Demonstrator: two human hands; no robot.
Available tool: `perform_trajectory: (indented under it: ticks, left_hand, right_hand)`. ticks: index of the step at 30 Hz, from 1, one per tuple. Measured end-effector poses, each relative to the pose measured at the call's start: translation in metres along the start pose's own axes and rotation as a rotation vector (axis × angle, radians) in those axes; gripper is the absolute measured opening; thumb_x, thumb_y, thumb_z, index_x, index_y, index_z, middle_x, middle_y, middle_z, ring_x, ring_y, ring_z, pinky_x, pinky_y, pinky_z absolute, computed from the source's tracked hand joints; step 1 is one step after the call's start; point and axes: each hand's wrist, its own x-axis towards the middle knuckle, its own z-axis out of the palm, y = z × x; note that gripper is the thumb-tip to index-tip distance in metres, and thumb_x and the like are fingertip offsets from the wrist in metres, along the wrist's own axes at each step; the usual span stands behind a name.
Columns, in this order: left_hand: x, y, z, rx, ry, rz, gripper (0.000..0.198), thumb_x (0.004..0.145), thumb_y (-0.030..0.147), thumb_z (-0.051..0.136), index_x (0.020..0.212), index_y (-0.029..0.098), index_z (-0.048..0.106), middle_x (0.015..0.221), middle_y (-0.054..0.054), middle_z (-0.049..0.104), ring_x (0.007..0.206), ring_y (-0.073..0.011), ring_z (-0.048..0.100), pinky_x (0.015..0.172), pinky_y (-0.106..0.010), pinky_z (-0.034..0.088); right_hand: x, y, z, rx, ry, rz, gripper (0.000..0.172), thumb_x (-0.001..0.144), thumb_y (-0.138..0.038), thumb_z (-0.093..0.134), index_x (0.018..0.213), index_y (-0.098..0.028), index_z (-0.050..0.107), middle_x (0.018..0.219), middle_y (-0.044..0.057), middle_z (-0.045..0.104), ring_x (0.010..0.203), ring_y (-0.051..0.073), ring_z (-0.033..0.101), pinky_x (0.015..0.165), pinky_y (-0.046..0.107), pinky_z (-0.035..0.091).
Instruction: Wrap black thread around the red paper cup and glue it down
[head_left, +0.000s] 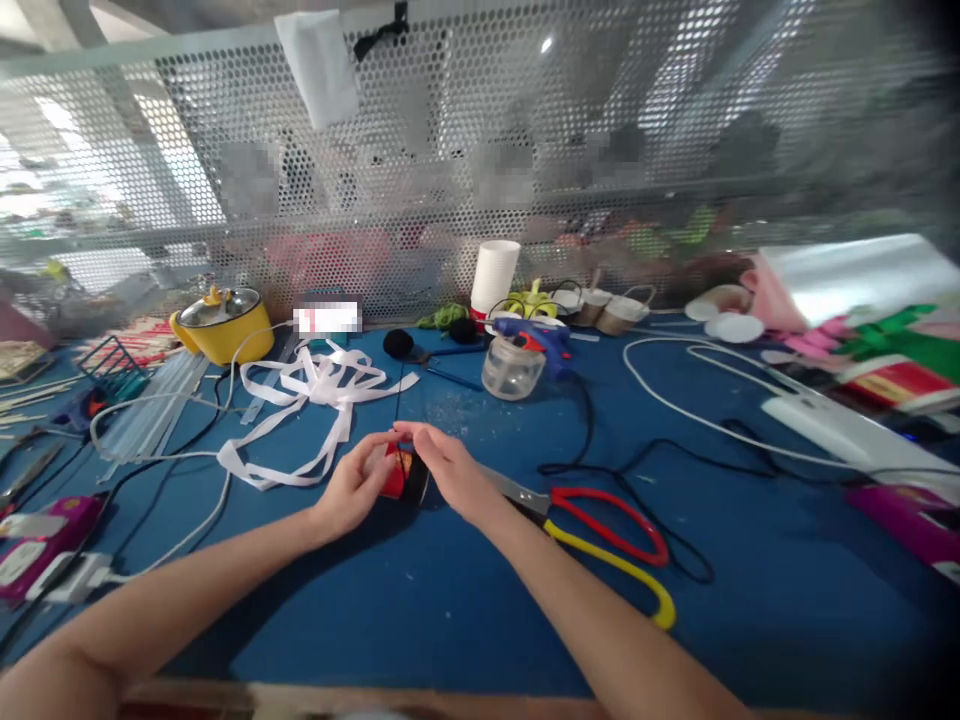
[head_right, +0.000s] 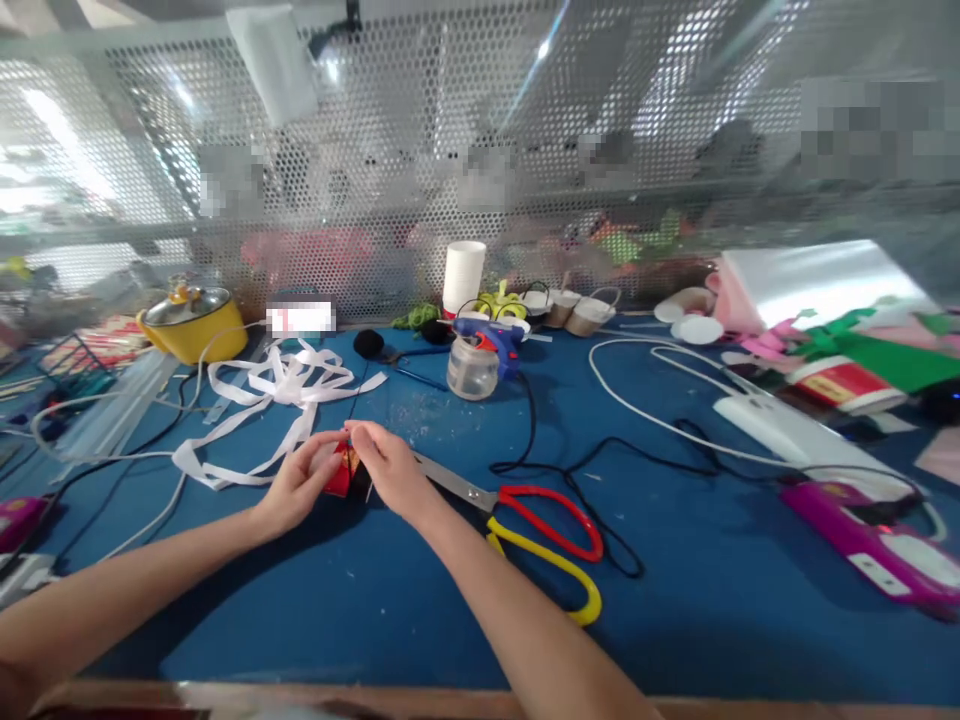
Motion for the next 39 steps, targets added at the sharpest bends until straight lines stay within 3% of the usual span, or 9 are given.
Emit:
perform_trajectory:
  ticks: [4,8,14,24,30,32,34,36,39]
  left_hand:
    - [0.001,0.009,0.009,0.022,0.063,-0.010,0.025,0.078,0.032,0.057,0.098,0.017,0.058,0.097,-0.007,0.065,0.089,-0.0192,0.059,0.075,-0.027,0.046]
    - [-0.001,0.015,0.020,0.013,0.197,-0.107,0.025,0.076,0.034,0.059,0.092,0.016,0.053,0.057,0.005,0.053,0.046,-0.0075,0.044,0.046,-0.017,0.033]
    - [-0.008,0.022,0.030,0.097,0.324,-0.108,0.017,0.071,0.030,0.061,0.082,0.016,0.059,0.055,0.005,0.051,0.045,-0.0065,0.039,0.046,-0.017,0.030]
    - [-0.011,0.013,0.019,0.172,0.335,-0.125,0.017,0.073,0.033,0.059,0.076,0.016,0.060,0.055,0.003,0.053,0.050,-0.0100,0.044,0.050,-0.019,0.033]
    - [-0.007,0.008,0.006,0.181,0.185,-0.087,0.017,0.076,0.034,0.057,0.077,0.017,0.056,0.052,0.004,0.051,0.047,-0.0109,0.045,0.046,-0.019,0.031]
    - [-0.007,0.005,0.003,0.176,0.149,-0.063,0.018,0.076,0.034,0.056,0.078,0.017,0.056,0.054,0.003,0.052,0.047,-0.0109,0.045,0.046,-0.020,0.032]
    - [-0.007,0.001,0.002,0.152,0.103,-0.063,0.019,0.078,0.035,0.054,0.079,0.017,0.055,0.055,0.003,0.052,0.048,-0.0111,0.046,0.047,-0.020,0.034]
    - [-0.006,-0.002,0.002,0.126,0.066,-0.062,0.020,0.080,0.036,0.052,0.081,0.016,0.054,0.056,0.003,0.053,0.049,-0.0107,0.046,0.047,-0.020,0.034]
    - [-0.007,-0.003,0.004,0.107,0.038,-0.057,0.020,0.082,0.035,0.049,0.082,0.016,0.053,0.057,0.002,0.054,0.049,-0.0097,0.046,0.048,-0.019,0.034]
  right_hand:
    - [0.002,0.004,0.003,0.119,0.030,0.026,0.071,0.084,-0.067,0.019,0.111,-0.016,0.061,0.116,0.013,0.062,0.110,0.021,0.056,0.096,0.036,0.041]
    - [0.004,0.008,0.004,0.211,0.048,0.069,0.073,0.082,-0.069,0.021,0.104,-0.016,0.065,0.111,0.012,0.065,0.106,0.022,0.058,0.096,0.036,0.041]
    - [0.006,0.010,0.007,0.172,0.017,0.070,0.075,0.083,-0.068,0.017,0.104,-0.015,0.065,0.108,0.013,0.066,0.103,0.021,0.059,0.092,0.034,0.043]
    - [0.011,0.019,0.002,-0.085,0.047,0.019,0.069,0.080,-0.070,0.026,0.083,-0.015,0.066,0.089,0.014,0.069,0.091,0.025,0.063,0.082,0.040,0.047]
    - [0.009,-0.035,-0.061,-0.229,0.315,-0.084,0.045,0.080,-0.059,0.046,0.088,-0.018,0.061,0.089,0.010,0.067,0.081,0.022,0.063,0.075,0.036,0.049]
    - [0.013,-0.053,-0.093,-0.299,0.533,-0.098,0.035,0.081,-0.049,0.051,0.093,-0.017,0.058,0.098,0.012,0.064,0.094,0.024,0.060,0.085,0.038,0.045]
    - [0.020,-0.061,-0.121,-0.386,0.807,0.063,0.025,0.076,-0.038,0.061,0.090,-0.018,0.058,0.103,0.012,0.062,0.101,0.025,0.056,0.088,0.037,0.043]
    - [0.029,-0.059,-0.141,-0.370,0.822,0.189,0.022,0.072,-0.034,0.066,0.081,-0.015,0.058,0.091,0.014,0.064,0.096,0.028,0.058,0.080,0.039,0.047]
    - [0.039,-0.046,-0.153,-0.272,0.684,0.363,0.027,0.072,-0.040,0.066,0.063,-0.015,0.057,0.059,0.009,0.062,0.064,0.025,0.064,0.057,0.038,0.053]
